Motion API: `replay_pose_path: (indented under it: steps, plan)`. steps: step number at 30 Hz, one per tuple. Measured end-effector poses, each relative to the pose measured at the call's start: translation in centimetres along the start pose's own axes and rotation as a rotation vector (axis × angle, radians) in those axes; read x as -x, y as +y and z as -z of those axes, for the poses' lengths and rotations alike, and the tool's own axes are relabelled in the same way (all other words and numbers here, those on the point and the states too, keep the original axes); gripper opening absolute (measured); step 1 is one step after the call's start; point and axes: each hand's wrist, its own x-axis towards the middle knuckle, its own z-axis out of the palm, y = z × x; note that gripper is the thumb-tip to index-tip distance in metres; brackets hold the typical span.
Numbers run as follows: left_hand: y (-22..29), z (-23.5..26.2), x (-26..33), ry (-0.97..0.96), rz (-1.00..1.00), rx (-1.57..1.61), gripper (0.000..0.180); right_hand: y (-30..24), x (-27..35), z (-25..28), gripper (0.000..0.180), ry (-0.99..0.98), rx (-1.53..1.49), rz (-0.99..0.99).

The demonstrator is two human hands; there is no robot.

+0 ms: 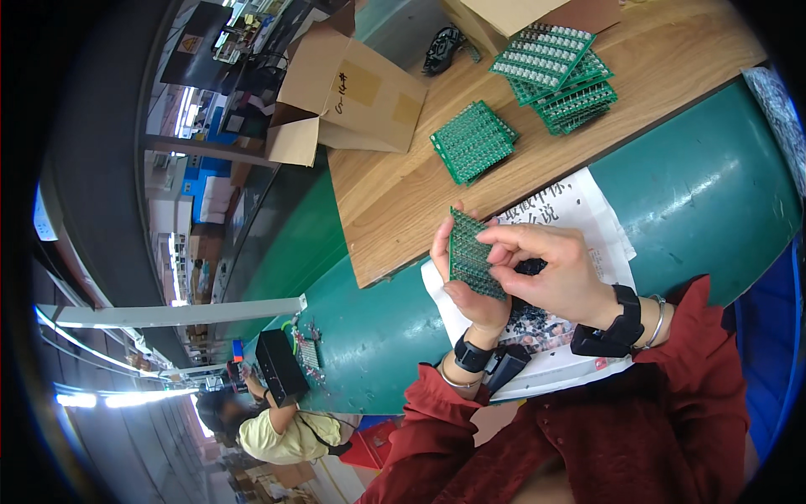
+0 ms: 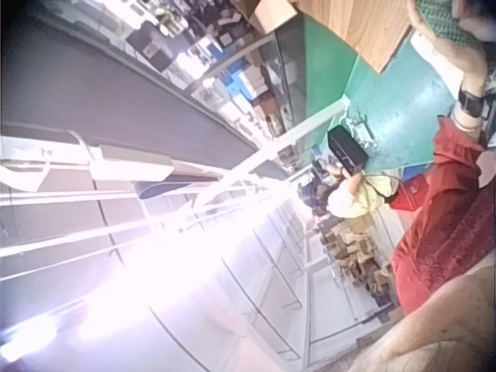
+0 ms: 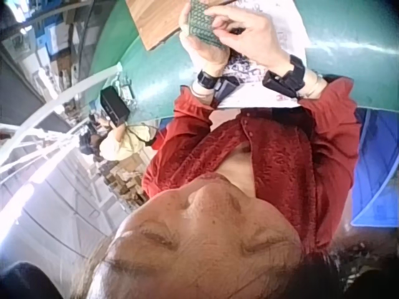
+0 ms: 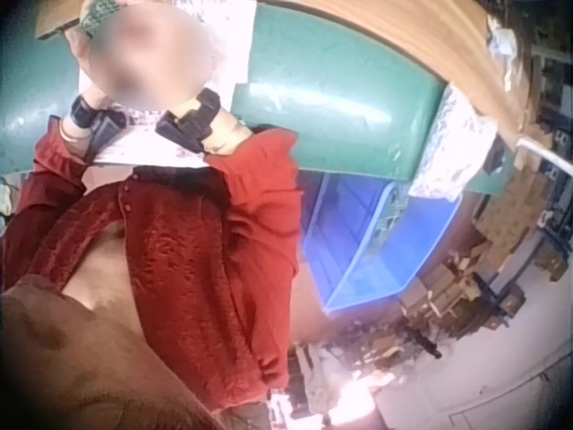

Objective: The person inserts small components into green circuit boards by hand, then stacks the boards and places them into a plastic bag. The person also handles a bag of small components and a newspaper on the table.

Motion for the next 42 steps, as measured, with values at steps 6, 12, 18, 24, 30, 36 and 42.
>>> replay_pose_path:
  steps: [6, 12, 18, 24, 30, 36, 42]
  plan:
    - [0.2, 0.1, 0.5, -0.078, 0.009, -0.039, 0.087, -0.2, 0.3, -0.2, 0.034, -0.033, 0.109, 0.026]
    - [0.0, 0.2, 0.2, -0.041, -0.005, -0.015, 0.088, -0.1, -0.1, 0.3, 0.034, -0.012, 0.030, 0.066]
    - [0.1, 0.2, 0.4, -0.105, -0.004, -0.066, 0.094, 0.0, -0.2, -0.3, 0.040, 0.023, -0.037, 0.046]
    - [-0.2, 0.7, 0.6, -0.115, 0.030, -0.124, 0.100, -0.4, -0.1, 0.1, 0.037, -0.042, 0.044, 0.013]
    - [0.2, 0.2, 0.5, -0.088, -0.002, -0.086, 0.095, -0.4, -0.2, 0.8, 0.034, -0.045, 0.016, 0.053]
    - [-0.9, 1.1, 0.4, -0.121, -0.079, -0.156, 0.092, -0.9, -0.8, 0.6, 0.036, -0.002, -0.055, 0.026]
    - [-1.6, 1.5, 0.5, -0.215, -0.175, -0.252, 0.087, -1.2, -0.7, 0.8, 0.040, -0.063, -0.046, 0.031]
